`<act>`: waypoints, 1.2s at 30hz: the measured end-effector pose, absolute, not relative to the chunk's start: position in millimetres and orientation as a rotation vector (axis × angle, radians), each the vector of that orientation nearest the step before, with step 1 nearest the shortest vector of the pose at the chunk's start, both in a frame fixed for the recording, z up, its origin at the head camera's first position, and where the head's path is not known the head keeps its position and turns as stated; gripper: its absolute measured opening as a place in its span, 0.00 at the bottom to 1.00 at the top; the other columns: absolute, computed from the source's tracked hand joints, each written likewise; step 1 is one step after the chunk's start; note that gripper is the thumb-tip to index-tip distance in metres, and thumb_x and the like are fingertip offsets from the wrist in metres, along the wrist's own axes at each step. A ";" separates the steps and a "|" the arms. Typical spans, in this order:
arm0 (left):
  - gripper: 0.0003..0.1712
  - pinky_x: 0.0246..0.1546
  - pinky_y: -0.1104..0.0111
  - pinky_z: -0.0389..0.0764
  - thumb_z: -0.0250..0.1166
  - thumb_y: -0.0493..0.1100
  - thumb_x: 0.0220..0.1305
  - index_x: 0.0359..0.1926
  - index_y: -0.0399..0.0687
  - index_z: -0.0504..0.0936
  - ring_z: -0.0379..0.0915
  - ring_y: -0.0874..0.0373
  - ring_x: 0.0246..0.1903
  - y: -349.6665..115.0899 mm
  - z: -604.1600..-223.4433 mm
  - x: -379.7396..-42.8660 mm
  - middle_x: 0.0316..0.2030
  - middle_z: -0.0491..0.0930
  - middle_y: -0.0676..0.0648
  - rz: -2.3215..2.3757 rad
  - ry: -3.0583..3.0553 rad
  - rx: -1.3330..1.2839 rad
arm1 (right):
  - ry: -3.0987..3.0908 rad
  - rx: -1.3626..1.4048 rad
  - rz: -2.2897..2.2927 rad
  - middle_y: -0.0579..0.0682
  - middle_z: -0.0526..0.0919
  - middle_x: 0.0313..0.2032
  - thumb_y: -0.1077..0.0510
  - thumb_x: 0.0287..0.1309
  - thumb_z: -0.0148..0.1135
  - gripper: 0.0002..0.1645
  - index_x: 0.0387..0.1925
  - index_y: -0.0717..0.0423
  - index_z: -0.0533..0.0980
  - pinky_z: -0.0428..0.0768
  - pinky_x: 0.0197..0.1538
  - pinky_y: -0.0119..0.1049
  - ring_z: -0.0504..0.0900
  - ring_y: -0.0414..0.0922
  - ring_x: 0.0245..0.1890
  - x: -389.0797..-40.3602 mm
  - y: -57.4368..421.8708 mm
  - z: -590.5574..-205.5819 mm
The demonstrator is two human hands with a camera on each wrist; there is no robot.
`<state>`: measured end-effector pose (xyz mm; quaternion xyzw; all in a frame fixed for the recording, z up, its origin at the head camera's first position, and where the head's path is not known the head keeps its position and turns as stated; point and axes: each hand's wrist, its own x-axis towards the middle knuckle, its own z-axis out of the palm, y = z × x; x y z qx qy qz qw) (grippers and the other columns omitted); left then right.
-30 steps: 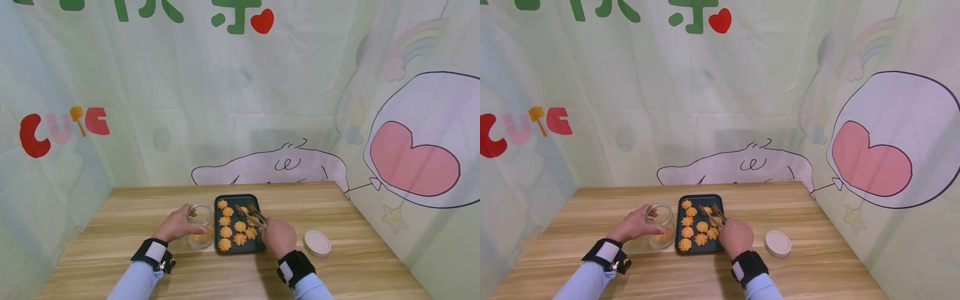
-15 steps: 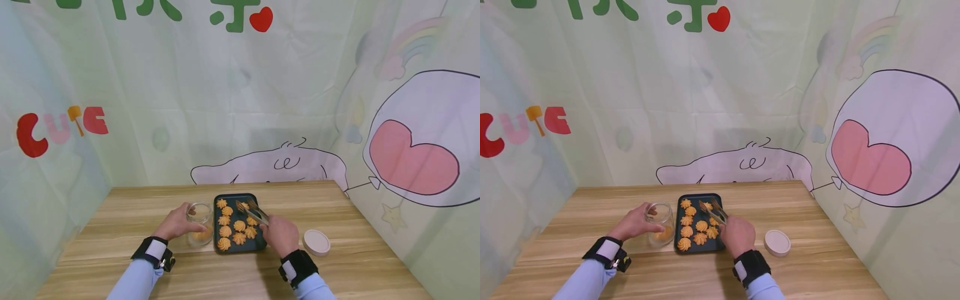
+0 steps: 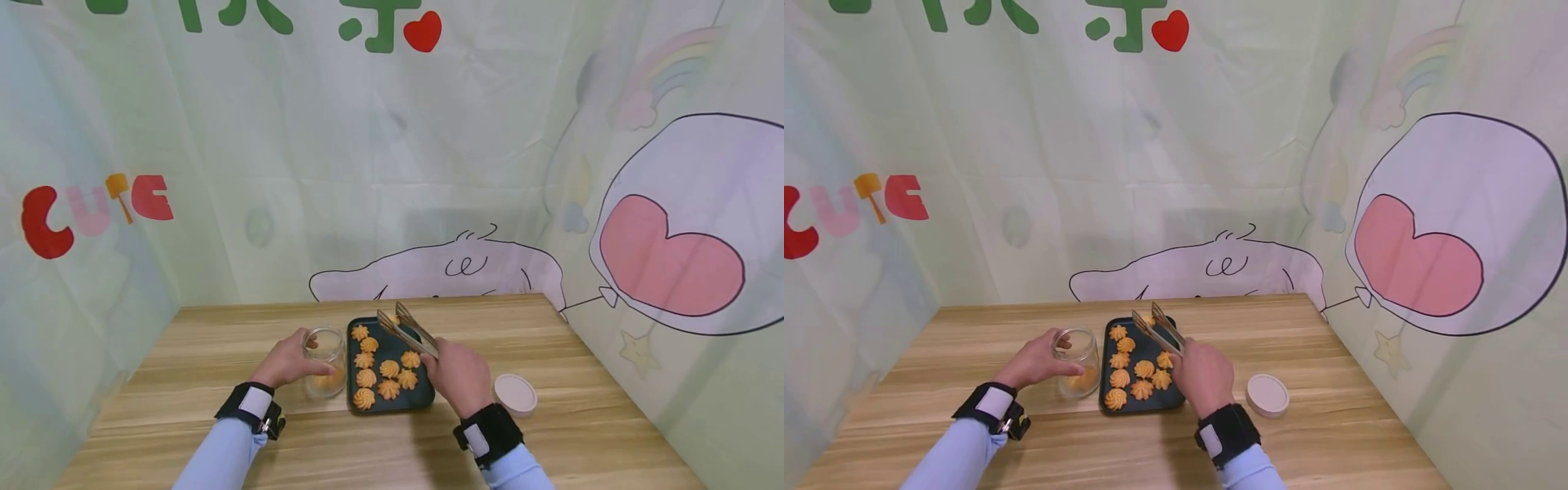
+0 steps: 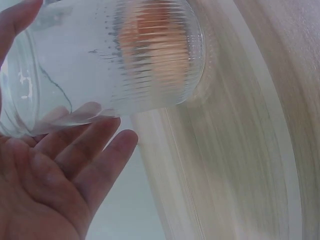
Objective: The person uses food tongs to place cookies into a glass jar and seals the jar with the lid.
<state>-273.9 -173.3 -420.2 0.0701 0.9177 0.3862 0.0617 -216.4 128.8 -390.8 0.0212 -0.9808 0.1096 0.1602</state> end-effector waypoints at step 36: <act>0.50 0.53 0.50 0.78 0.79 0.57 0.43 0.62 0.37 0.69 0.75 0.42 0.55 -173.1 -419.4 -273.0 0.57 0.78 0.38 1.156 2.786 0.214 | -2.697 0.315 0.249 0.46 0.78 0.17 0.41 0.58 0.66 0.26 0.51 0.53 0.81 0.59 0.13 0.30 0.65 0.38 0.12 -183.2 78.7 -345.6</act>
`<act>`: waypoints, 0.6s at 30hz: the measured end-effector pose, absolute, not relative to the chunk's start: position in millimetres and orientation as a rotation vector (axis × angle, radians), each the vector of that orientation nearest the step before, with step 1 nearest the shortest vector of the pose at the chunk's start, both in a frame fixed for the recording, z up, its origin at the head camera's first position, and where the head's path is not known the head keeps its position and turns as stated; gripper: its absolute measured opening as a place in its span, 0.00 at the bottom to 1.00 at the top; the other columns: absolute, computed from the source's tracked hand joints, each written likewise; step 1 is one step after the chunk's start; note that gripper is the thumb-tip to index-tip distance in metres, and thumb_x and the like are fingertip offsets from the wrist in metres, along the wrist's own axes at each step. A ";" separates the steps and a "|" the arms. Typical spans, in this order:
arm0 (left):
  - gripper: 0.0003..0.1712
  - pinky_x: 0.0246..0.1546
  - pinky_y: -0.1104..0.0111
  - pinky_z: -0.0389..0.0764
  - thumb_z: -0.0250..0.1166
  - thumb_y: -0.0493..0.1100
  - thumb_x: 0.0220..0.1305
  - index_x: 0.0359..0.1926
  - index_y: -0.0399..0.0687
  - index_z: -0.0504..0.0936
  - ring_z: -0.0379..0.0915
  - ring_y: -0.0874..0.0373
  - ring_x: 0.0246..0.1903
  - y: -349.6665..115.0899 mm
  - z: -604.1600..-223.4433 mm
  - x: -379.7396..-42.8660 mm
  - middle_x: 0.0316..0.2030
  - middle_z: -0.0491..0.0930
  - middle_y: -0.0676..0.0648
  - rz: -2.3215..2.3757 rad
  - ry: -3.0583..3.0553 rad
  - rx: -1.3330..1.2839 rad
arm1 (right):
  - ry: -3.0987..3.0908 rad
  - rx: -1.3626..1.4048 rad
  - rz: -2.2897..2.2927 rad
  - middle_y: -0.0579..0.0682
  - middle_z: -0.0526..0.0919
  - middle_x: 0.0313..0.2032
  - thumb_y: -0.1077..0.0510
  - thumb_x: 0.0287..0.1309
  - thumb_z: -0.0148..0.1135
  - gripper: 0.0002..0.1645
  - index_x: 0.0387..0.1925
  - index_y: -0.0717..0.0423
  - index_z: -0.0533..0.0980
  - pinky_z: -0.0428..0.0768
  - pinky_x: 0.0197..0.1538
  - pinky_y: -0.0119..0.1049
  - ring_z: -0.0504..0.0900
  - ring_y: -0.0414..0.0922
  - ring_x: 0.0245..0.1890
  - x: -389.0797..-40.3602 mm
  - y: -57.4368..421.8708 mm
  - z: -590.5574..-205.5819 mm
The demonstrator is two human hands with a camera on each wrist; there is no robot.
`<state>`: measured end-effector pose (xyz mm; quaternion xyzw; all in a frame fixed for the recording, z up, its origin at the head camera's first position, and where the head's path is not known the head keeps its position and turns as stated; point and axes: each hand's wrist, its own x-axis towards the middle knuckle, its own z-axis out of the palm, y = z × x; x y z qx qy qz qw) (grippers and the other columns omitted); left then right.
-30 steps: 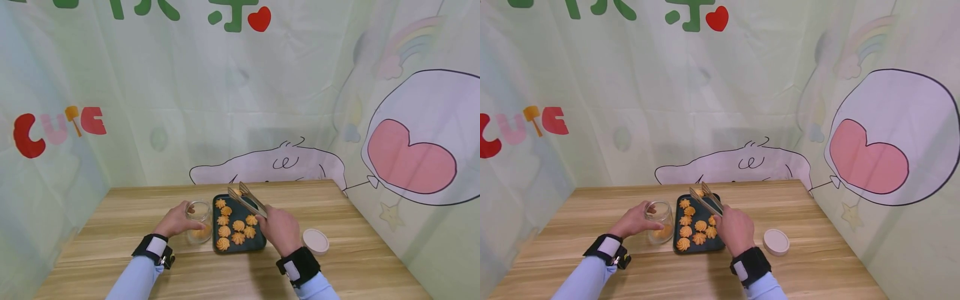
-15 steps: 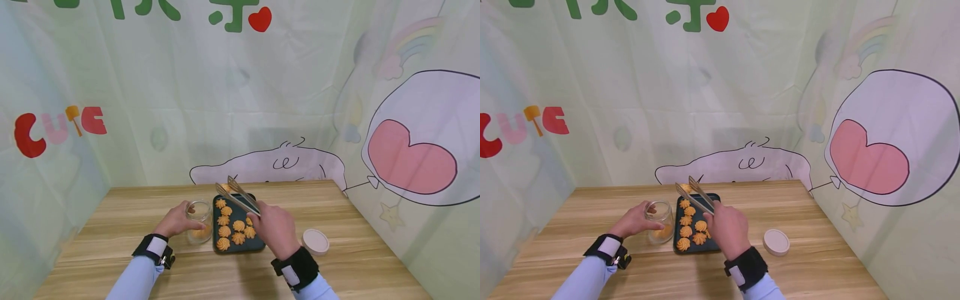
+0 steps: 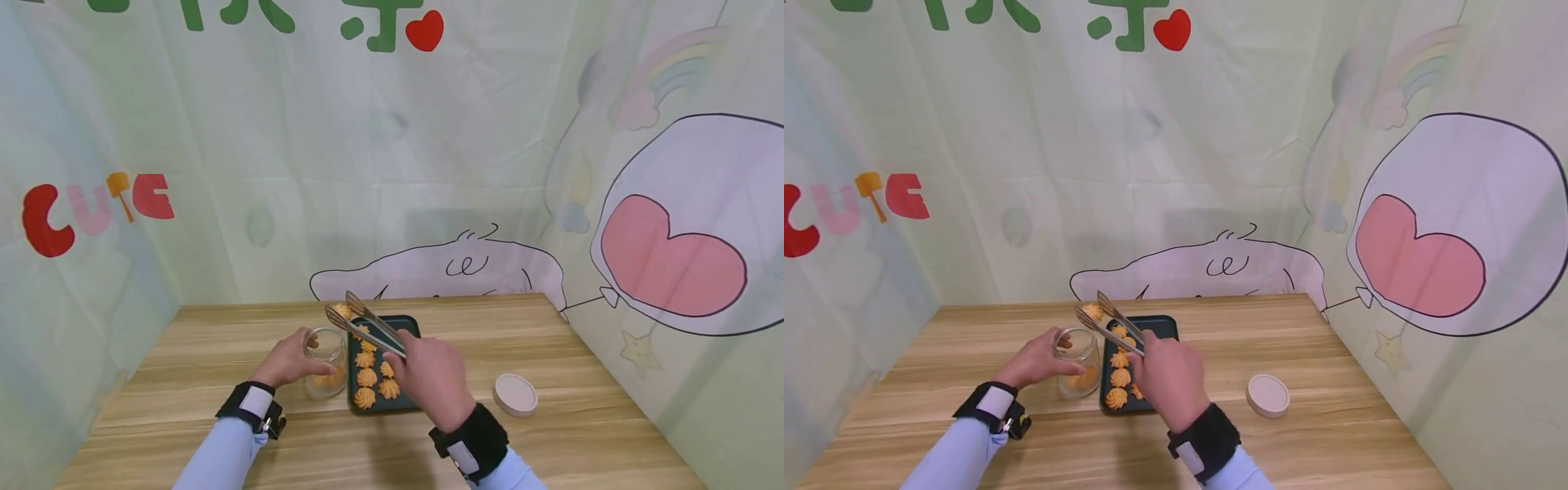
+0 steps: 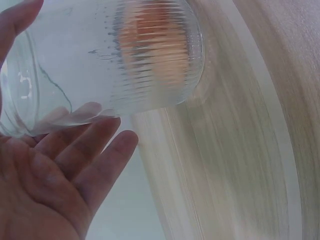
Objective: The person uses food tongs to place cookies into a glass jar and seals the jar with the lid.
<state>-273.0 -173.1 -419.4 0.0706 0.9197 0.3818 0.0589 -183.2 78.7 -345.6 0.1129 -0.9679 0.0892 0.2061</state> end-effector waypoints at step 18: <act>0.51 0.52 0.48 0.78 0.80 0.57 0.43 0.65 0.42 0.67 0.74 0.39 0.56 -175.2 -420.7 -274.0 0.58 0.77 0.35 1.176 2.768 0.229 | -2.714 0.458 0.209 0.41 0.67 0.12 0.41 0.60 0.65 0.24 0.48 0.54 0.81 0.56 0.13 0.28 0.60 0.36 0.10 -180.7 60.6 -349.0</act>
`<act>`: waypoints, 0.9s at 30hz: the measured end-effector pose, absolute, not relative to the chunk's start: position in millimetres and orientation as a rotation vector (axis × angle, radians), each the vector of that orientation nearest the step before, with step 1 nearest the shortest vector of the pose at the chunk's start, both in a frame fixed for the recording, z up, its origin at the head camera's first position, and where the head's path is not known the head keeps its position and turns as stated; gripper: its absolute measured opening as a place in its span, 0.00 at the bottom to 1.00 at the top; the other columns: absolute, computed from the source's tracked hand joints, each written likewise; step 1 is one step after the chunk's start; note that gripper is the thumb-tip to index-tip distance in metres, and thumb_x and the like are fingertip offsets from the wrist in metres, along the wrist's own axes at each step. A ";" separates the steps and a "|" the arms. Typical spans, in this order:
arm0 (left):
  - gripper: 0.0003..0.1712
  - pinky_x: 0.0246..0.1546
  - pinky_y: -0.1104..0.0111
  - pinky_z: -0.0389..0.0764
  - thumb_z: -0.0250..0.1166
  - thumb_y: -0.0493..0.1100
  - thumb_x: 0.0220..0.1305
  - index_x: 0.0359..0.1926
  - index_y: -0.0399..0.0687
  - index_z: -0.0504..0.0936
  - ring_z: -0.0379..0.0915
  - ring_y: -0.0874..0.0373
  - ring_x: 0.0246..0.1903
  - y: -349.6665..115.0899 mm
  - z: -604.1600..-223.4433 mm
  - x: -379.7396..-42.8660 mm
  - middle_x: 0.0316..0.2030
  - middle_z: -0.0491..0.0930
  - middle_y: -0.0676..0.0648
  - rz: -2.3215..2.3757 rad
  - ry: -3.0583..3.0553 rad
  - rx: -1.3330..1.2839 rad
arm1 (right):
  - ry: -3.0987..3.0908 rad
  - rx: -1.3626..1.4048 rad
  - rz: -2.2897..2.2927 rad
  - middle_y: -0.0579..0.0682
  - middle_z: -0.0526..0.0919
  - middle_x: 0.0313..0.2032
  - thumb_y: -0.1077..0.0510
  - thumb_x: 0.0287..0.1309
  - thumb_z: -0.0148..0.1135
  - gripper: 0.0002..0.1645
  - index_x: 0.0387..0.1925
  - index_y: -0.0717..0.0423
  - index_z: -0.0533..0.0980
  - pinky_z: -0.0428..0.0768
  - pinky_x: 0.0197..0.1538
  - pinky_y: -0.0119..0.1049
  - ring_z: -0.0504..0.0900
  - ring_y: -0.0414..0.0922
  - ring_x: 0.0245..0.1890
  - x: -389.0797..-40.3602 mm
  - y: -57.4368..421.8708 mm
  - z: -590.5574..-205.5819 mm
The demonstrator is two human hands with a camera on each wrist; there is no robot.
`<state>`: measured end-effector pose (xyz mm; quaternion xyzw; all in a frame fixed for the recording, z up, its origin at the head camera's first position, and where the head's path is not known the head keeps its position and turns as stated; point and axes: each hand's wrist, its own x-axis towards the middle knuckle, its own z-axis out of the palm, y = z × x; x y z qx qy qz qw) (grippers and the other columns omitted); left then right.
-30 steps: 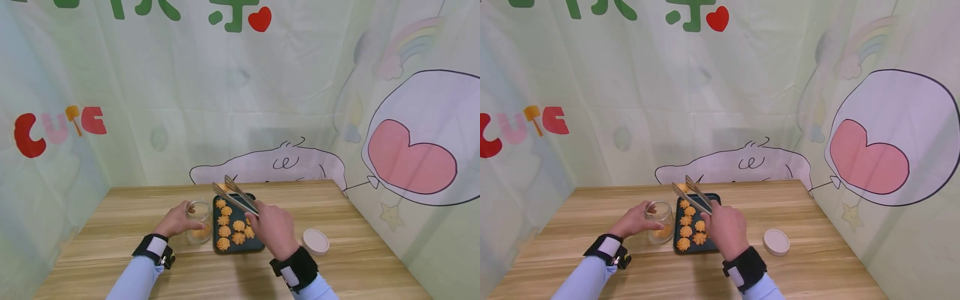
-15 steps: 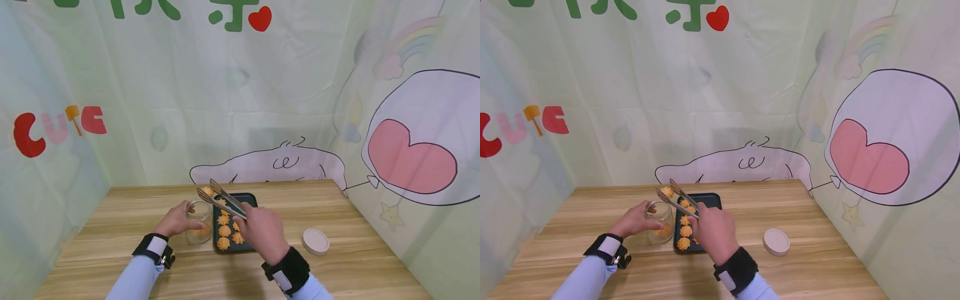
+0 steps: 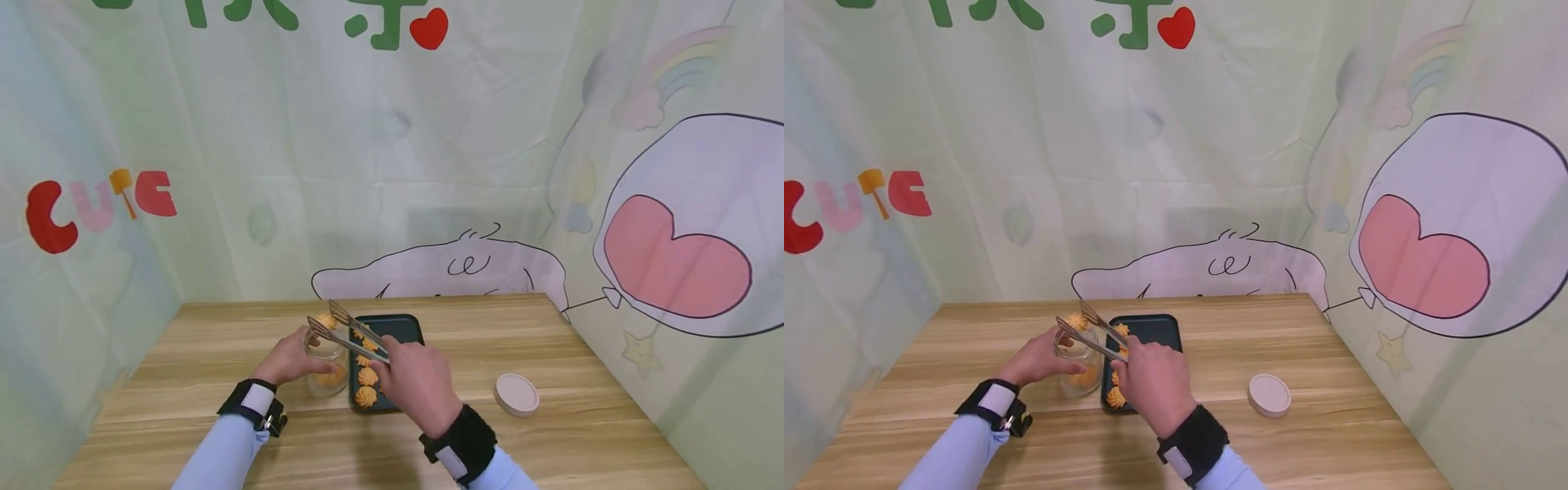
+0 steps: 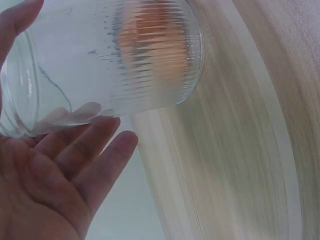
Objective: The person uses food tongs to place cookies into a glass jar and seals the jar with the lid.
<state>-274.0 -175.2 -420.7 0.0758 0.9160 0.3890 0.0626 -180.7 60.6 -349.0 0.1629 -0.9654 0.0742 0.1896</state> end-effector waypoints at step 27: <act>0.52 0.53 0.50 0.78 0.79 0.57 0.43 0.65 0.38 0.67 0.75 0.41 0.56 -174.7 -421.5 -275.1 0.58 0.77 0.38 1.150 2.790 0.211 | -2.744 0.357 0.401 0.45 0.76 0.16 0.42 0.60 0.65 0.29 0.55 0.58 0.79 0.61 0.14 0.30 0.65 0.38 0.12 -186.8 75.2 -346.0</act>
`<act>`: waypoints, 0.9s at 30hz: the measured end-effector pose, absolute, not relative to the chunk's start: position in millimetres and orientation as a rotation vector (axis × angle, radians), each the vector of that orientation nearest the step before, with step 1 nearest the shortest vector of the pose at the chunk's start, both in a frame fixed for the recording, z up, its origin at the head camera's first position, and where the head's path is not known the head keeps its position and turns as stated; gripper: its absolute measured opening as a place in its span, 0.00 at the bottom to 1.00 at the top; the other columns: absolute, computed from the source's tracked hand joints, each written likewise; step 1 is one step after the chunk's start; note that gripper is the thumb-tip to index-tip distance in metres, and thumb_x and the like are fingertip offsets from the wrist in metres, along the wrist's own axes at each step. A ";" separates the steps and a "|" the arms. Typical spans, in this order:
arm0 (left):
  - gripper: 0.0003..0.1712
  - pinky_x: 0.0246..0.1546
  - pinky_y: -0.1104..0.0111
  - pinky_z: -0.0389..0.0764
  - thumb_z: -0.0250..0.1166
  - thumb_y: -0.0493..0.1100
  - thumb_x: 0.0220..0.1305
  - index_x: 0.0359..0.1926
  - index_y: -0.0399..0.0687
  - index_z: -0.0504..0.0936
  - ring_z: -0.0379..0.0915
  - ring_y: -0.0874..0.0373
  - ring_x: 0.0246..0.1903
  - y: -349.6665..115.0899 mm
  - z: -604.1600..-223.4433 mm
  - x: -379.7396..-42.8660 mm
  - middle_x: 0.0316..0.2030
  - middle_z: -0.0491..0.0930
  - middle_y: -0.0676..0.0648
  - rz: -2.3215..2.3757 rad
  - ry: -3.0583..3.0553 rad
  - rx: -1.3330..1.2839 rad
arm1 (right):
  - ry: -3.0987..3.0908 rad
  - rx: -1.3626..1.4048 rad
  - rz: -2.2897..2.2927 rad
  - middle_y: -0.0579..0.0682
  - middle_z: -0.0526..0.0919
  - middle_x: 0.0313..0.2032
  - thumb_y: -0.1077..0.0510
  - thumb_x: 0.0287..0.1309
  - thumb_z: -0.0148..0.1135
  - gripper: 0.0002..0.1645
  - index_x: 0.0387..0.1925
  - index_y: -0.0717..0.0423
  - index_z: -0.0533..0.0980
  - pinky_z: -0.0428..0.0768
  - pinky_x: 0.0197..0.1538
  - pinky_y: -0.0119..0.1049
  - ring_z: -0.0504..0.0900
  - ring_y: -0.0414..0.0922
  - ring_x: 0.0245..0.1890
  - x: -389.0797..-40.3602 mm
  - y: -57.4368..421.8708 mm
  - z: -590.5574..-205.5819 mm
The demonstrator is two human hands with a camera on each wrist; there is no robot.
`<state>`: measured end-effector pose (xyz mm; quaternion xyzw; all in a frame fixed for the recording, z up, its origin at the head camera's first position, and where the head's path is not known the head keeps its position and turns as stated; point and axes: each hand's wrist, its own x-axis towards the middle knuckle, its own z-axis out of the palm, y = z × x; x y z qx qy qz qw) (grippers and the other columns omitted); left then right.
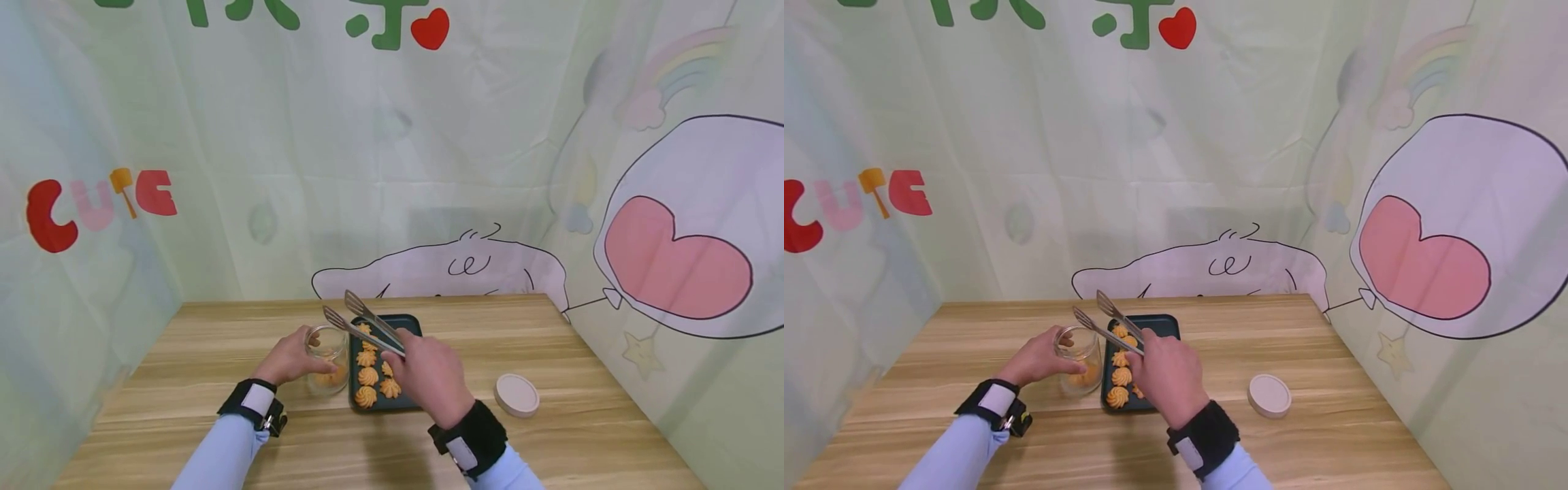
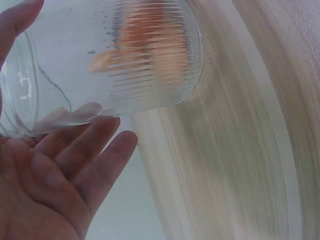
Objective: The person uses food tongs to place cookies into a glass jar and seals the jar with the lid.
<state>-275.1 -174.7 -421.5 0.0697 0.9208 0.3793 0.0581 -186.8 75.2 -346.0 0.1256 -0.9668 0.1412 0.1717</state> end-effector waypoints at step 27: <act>0.51 0.54 0.51 0.78 0.79 0.56 0.44 0.64 0.35 0.68 0.75 0.42 0.55 -174.9 -419.5 -272.4 0.58 0.77 0.37 1.131 2.794 0.248 | -2.823 0.180 0.380 0.52 0.85 0.28 0.45 0.58 0.66 0.23 0.47 0.58 0.81 0.69 0.20 0.37 0.77 0.43 0.22 -199.3 107.2 -365.8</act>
